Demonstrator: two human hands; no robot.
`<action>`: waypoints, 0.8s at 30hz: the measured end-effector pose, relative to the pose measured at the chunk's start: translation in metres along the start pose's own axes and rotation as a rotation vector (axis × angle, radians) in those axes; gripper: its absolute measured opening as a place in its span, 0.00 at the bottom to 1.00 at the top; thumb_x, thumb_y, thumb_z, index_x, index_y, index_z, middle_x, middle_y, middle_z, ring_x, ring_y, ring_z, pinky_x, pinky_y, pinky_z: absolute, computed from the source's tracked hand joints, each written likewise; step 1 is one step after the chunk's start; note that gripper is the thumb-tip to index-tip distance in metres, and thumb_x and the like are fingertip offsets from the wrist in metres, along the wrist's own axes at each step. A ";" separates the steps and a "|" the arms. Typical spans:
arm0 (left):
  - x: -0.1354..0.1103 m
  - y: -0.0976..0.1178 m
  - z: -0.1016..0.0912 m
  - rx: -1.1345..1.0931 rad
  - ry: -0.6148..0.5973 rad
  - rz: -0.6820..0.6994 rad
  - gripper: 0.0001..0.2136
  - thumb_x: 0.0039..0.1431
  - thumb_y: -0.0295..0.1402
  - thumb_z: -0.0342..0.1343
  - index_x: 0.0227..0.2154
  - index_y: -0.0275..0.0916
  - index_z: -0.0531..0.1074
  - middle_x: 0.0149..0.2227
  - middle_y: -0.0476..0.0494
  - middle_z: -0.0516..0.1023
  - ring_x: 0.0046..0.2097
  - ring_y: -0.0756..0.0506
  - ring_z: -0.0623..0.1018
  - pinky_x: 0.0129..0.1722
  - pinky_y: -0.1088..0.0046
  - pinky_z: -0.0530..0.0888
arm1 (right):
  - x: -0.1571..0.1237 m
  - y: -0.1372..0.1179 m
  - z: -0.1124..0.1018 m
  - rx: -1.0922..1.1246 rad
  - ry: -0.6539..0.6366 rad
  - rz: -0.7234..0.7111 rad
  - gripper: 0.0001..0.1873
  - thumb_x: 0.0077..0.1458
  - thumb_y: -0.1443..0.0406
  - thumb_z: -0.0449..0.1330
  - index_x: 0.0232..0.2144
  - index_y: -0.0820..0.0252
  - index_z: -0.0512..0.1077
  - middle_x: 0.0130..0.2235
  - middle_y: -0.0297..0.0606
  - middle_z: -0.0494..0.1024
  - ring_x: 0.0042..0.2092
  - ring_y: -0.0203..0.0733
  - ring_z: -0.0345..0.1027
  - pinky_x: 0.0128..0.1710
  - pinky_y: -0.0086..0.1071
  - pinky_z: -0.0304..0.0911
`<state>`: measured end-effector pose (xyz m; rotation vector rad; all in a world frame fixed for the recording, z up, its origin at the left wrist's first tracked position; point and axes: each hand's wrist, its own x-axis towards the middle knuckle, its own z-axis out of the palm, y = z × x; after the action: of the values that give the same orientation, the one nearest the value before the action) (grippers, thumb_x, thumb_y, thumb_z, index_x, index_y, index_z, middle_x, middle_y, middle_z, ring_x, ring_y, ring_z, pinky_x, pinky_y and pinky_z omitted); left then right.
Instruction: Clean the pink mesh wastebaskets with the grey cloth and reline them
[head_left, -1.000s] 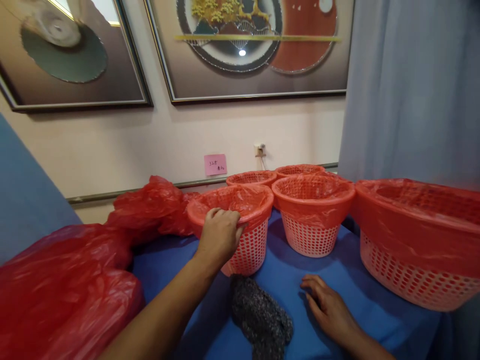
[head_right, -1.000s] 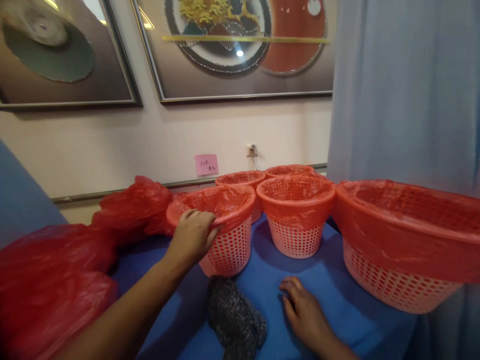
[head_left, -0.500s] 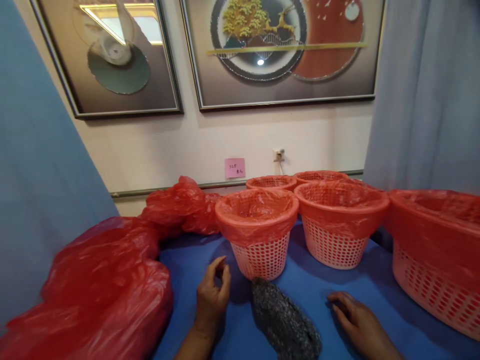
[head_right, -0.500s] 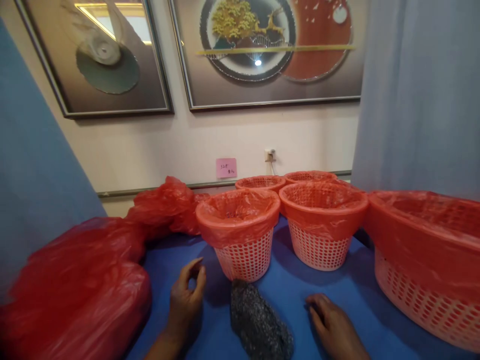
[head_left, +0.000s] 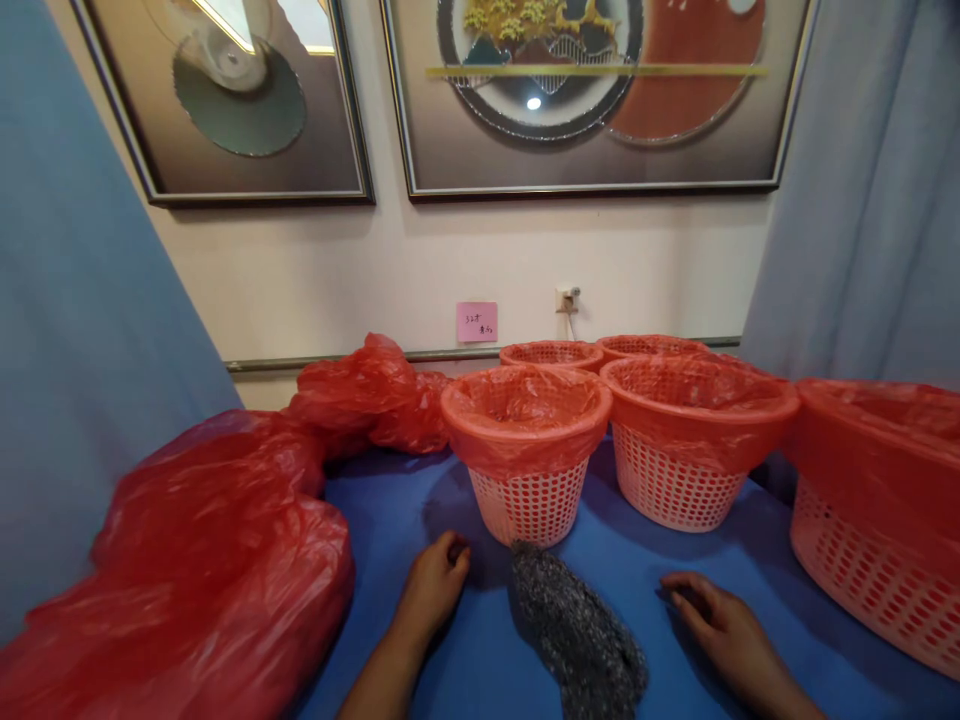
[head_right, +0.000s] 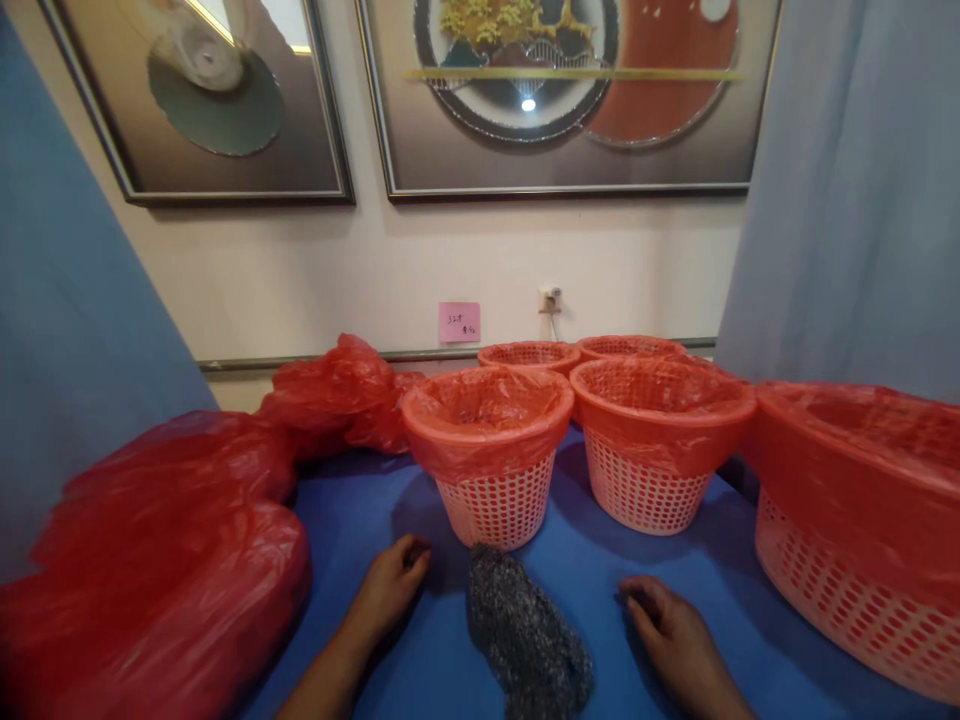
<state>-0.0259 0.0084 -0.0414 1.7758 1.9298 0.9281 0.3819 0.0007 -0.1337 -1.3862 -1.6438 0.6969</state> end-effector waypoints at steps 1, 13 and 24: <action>-0.002 0.002 -0.002 -0.008 0.022 0.000 0.12 0.61 0.35 0.49 0.39 0.36 0.75 0.31 0.43 0.81 0.35 0.43 0.80 0.35 0.69 0.71 | 0.002 0.002 0.000 0.030 -0.012 0.015 0.19 0.58 0.51 0.58 0.42 0.56 0.80 0.44 0.42 0.84 0.46 0.49 0.79 0.49 0.38 0.74; -0.018 0.056 -0.055 0.023 0.331 0.107 0.21 0.63 0.44 0.49 0.51 0.36 0.75 0.24 0.51 0.74 0.25 0.46 0.74 0.29 0.71 0.69 | 0.038 -0.061 -0.002 0.246 0.080 -0.089 0.26 0.59 0.50 0.59 0.53 0.58 0.76 0.44 0.46 0.83 0.39 0.45 0.79 0.38 0.34 0.76; -0.023 0.166 -0.092 -0.019 0.750 0.701 0.44 0.66 0.32 0.55 0.73 0.45 0.30 0.30 0.54 0.75 0.28 0.51 0.75 0.26 0.81 0.71 | 0.072 -0.220 -0.037 0.265 0.617 -0.822 0.47 0.62 0.69 0.55 0.73 0.41 0.34 0.38 0.35 0.77 0.32 0.40 0.72 0.34 0.38 0.74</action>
<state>0.0404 -0.0356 0.1326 2.3620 1.6020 2.0781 0.3039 0.0164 0.0870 -0.5457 -1.3680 -0.0149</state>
